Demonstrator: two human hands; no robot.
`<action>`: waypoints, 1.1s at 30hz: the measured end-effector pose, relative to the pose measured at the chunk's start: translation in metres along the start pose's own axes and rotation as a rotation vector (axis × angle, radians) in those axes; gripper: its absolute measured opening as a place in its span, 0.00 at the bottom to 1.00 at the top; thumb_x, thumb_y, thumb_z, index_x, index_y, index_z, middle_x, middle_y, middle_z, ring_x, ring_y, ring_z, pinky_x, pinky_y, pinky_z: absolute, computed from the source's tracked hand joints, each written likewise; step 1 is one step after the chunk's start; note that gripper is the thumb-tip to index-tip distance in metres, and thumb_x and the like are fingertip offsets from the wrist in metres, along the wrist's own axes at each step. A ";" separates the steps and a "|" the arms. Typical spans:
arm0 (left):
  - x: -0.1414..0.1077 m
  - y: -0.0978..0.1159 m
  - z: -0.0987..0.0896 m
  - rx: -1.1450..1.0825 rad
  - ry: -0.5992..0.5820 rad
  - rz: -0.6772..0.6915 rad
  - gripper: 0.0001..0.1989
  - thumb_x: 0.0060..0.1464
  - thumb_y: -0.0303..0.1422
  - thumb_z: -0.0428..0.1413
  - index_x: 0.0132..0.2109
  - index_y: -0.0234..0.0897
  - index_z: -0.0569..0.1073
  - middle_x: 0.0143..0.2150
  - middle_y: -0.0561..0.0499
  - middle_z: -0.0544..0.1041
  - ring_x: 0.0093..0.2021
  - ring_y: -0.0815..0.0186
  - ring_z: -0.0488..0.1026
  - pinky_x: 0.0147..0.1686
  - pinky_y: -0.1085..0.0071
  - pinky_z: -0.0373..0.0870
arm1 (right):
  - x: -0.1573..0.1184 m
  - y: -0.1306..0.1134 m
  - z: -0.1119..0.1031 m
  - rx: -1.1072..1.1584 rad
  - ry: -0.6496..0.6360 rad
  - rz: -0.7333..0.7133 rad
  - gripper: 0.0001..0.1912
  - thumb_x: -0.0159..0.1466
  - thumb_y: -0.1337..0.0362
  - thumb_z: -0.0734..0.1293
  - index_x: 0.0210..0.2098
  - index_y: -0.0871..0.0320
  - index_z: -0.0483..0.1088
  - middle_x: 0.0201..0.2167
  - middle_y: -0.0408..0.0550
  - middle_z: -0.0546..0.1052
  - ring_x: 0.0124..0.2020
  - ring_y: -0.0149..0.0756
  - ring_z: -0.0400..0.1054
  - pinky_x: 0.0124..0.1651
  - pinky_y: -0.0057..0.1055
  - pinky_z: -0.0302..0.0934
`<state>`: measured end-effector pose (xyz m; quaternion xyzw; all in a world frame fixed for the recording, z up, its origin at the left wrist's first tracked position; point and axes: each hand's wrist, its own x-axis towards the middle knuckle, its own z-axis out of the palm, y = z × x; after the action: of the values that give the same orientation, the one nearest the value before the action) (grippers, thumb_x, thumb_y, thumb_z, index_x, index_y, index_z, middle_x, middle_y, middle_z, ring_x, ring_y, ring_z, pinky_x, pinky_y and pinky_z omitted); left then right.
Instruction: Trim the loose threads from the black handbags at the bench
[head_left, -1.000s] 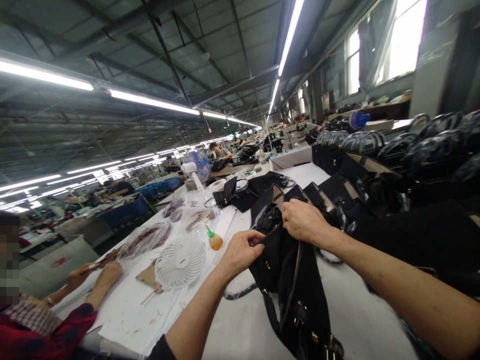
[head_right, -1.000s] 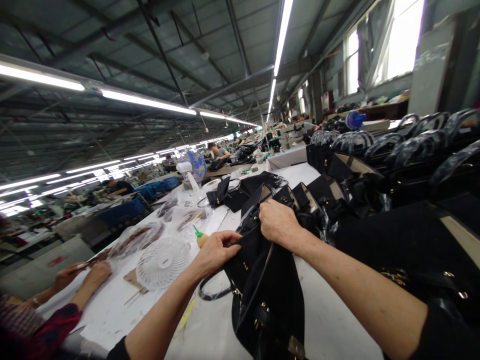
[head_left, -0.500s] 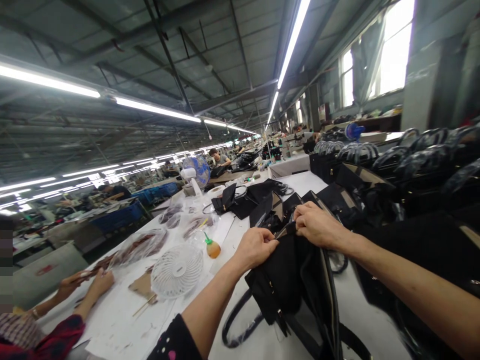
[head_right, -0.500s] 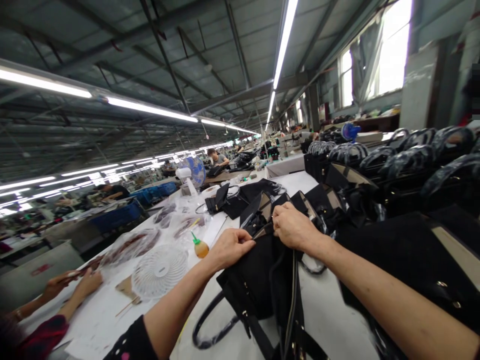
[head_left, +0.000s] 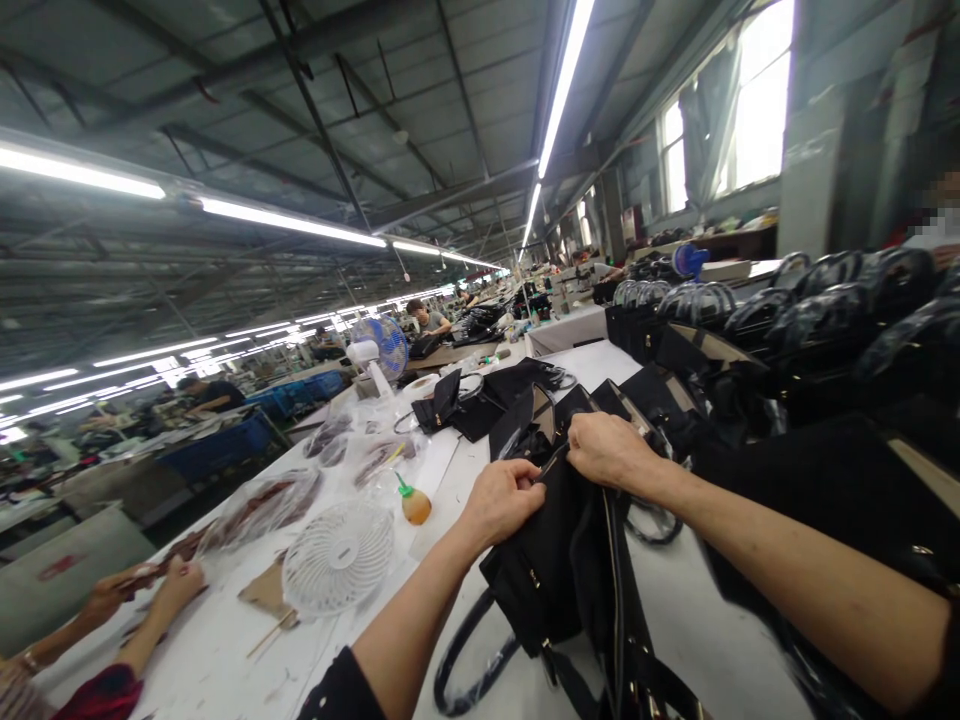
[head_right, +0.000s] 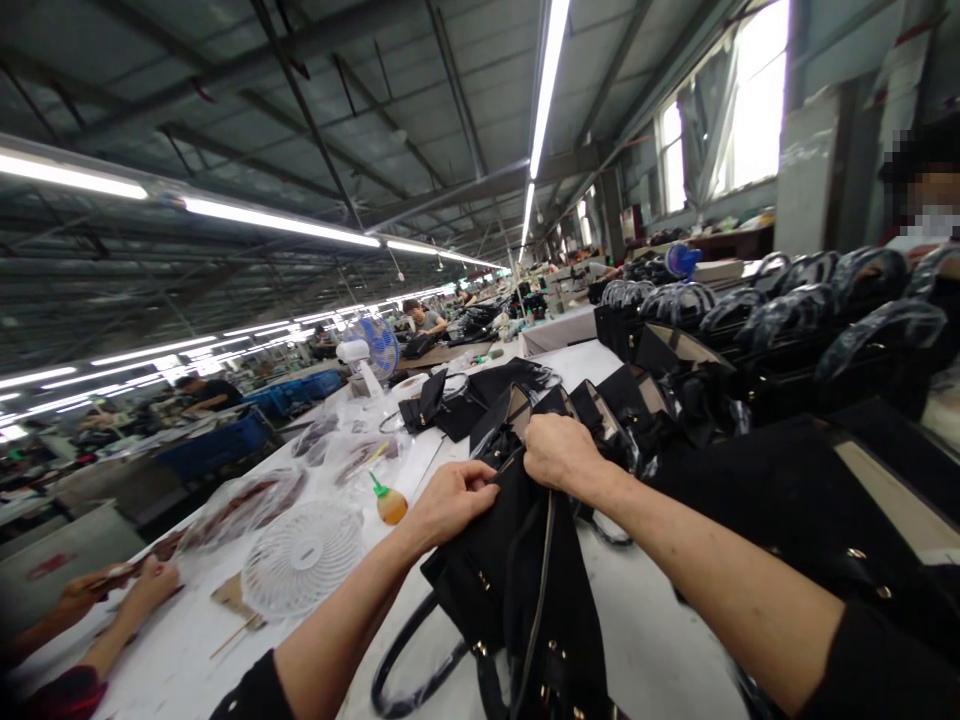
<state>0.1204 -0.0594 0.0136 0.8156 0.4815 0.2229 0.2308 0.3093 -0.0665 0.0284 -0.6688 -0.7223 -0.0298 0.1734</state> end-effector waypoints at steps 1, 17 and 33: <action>0.001 -0.001 0.001 -0.006 -0.010 -0.003 0.11 0.46 0.34 0.52 0.33 0.35 0.77 0.22 0.55 0.70 0.22 0.72 0.63 0.21 0.76 0.54 | 0.001 -0.001 0.000 -0.005 -0.015 0.006 0.11 0.54 0.65 0.61 0.31 0.59 0.75 0.32 0.57 0.78 0.36 0.47 0.72 0.34 0.33 0.61; 0.036 0.008 0.014 -0.058 0.016 -0.033 0.09 0.42 0.32 0.55 0.34 0.35 0.71 0.27 0.53 0.74 0.27 0.68 0.69 0.24 0.76 0.61 | 0.005 -0.007 -0.002 -0.012 -0.017 0.019 0.11 0.55 0.63 0.62 0.32 0.60 0.75 0.32 0.58 0.78 0.37 0.48 0.72 0.35 0.34 0.61; 0.035 0.012 0.024 0.003 0.068 0.059 0.15 0.45 0.35 0.53 0.41 0.44 0.79 0.34 0.54 0.79 0.36 0.64 0.73 0.31 0.74 0.65 | -0.007 0.019 0.004 0.165 0.093 -0.095 0.05 0.53 0.69 0.62 0.24 0.57 0.70 0.29 0.46 0.75 0.32 0.34 0.68 0.32 0.27 0.51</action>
<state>0.1579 -0.0372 0.0068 0.8217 0.4651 0.2565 0.2064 0.3269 -0.0698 0.0192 -0.6152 -0.7443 -0.0092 0.2596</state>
